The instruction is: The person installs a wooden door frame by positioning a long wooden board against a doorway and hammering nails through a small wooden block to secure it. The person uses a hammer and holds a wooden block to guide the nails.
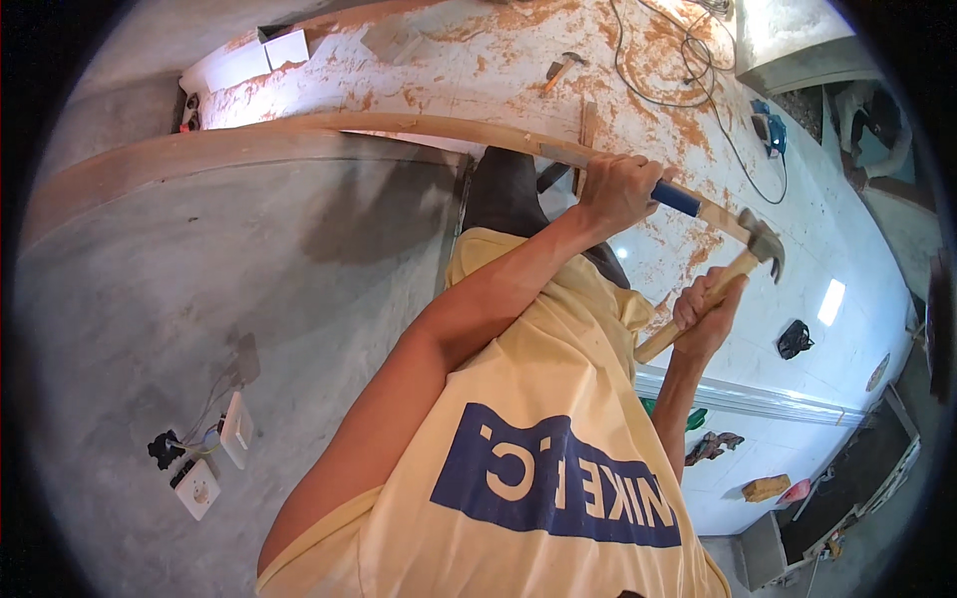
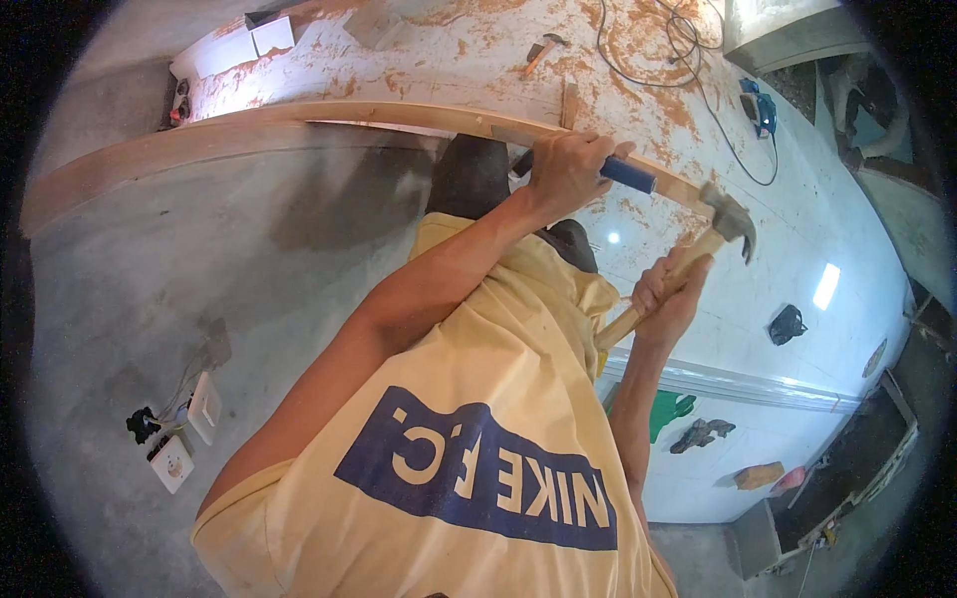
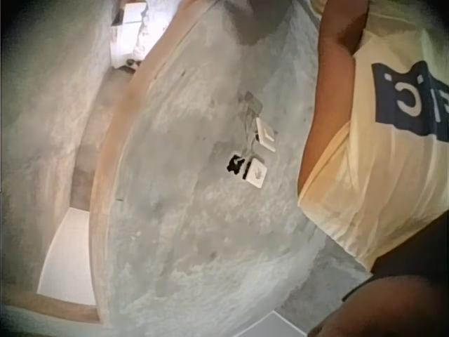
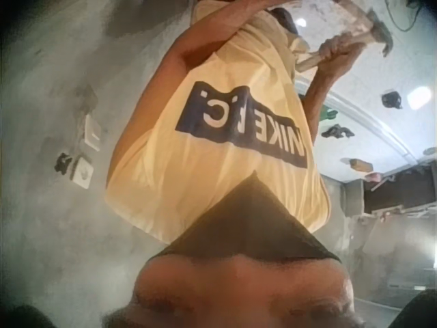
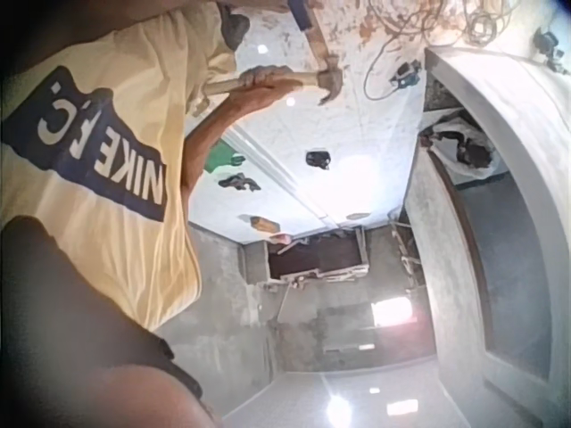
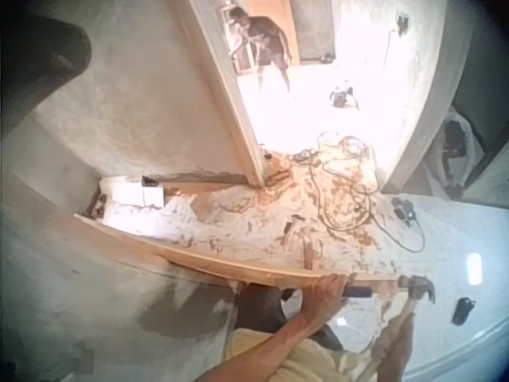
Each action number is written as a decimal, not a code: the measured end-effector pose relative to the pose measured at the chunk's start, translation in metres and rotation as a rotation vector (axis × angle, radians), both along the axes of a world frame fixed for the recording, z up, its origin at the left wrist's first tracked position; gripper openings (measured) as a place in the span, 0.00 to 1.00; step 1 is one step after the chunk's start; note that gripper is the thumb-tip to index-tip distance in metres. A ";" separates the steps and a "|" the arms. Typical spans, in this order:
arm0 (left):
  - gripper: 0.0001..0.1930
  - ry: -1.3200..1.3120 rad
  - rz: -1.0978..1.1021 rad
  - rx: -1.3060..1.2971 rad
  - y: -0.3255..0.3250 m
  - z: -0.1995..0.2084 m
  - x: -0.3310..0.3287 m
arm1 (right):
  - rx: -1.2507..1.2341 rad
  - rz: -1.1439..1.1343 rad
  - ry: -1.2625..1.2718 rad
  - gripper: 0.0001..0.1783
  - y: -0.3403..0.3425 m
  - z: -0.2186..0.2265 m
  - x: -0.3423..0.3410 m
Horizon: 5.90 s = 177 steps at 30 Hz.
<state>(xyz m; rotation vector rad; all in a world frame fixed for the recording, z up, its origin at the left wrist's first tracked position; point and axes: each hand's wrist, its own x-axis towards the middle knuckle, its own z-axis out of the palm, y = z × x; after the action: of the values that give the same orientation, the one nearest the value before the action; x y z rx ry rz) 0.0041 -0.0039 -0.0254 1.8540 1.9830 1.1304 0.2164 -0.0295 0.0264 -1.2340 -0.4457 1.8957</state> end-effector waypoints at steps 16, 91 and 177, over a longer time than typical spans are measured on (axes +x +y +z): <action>0.15 0.020 0.005 0.019 -0.003 -0.006 -0.006 | -0.037 0.174 -0.245 0.28 0.001 -0.008 -0.006; 0.16 -0.168 0.352 0.006 -0.089 -0.026 -0.101 | -0.047 0.113 -0.206 0.28 -0.001 0.018 -0.005; 0.24 -0.657 0.059 0.326 -0.009 0.043 -0.118 | 1.258 1.019 -0.660 0.22 0.062 0.179 -0.133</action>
<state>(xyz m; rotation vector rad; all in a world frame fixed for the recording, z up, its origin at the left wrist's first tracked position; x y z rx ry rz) -0.1139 -0.0131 0.0175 1.2844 1.5415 1.8702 0.0835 0.0325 0.2057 -0.6583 -2.4925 1.2243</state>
